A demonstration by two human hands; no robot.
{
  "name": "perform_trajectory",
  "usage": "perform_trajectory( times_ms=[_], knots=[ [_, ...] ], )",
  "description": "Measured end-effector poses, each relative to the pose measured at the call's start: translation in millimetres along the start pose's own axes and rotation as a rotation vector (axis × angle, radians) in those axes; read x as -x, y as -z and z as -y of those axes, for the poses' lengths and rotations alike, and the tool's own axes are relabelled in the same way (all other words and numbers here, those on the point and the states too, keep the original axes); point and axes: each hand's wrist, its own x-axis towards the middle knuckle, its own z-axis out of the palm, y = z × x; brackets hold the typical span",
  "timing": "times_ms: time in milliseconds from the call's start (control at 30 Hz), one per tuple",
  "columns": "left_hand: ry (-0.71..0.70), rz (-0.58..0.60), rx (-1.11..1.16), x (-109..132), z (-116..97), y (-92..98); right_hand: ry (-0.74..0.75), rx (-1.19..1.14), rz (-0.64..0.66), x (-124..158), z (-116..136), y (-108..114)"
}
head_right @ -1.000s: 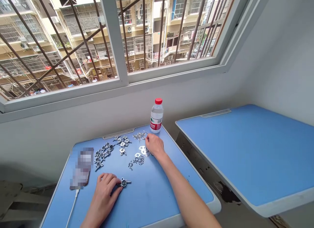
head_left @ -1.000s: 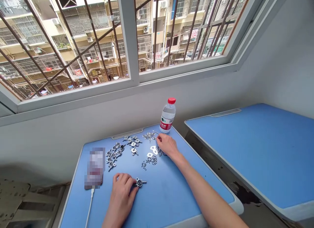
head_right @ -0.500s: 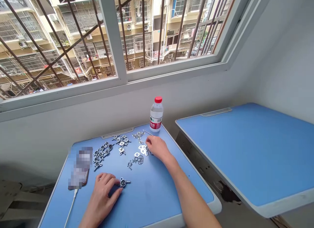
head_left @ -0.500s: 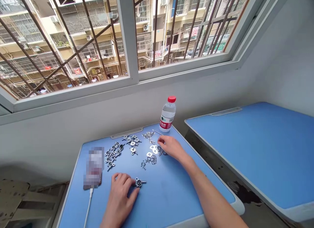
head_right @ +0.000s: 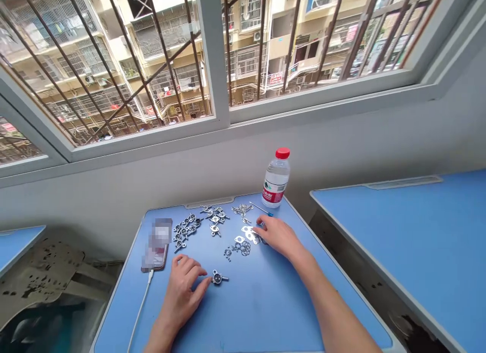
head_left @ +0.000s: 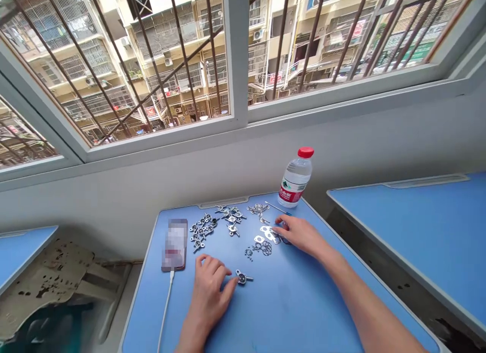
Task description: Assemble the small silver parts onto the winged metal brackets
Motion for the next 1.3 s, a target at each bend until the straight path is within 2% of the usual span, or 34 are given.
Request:
perform_trajectory(
  times_ms=[267,367,533,767,1100,1300],
  knots=[
    [0.214,-0.068,-0.128,3.4,14.0,-4.0,-0.030,0.029,0.004,-13.6,-10.7,-10.8],
    [0.255,-0.027,-0.111,5.0,17.9,-7.3,-0.013,0.050,-0.027,-17.0,-14.8,-14.4],
    [0.225,0.072,-0.046,4.6,11.4,-9.8,-0.032,0.099,0.021,-12.4,-8.8,-9.4],
    [0.182,0.135,-0.011,2.9,-1.7,-6.0,-0.028,0.110,0.041,-6.6,-1.3,-1.7],
    [0.108,0.181,-0.025,4.1,-1.2,-12.8,-0.023,0.124,0.007,-8.9,-5.2,-7.6],
    [0.074,0.221,-0.040,3.2,0.2,-13.7,-0.032,0.138,-0.016,-1.7,1.1,4.6]
  ],
)
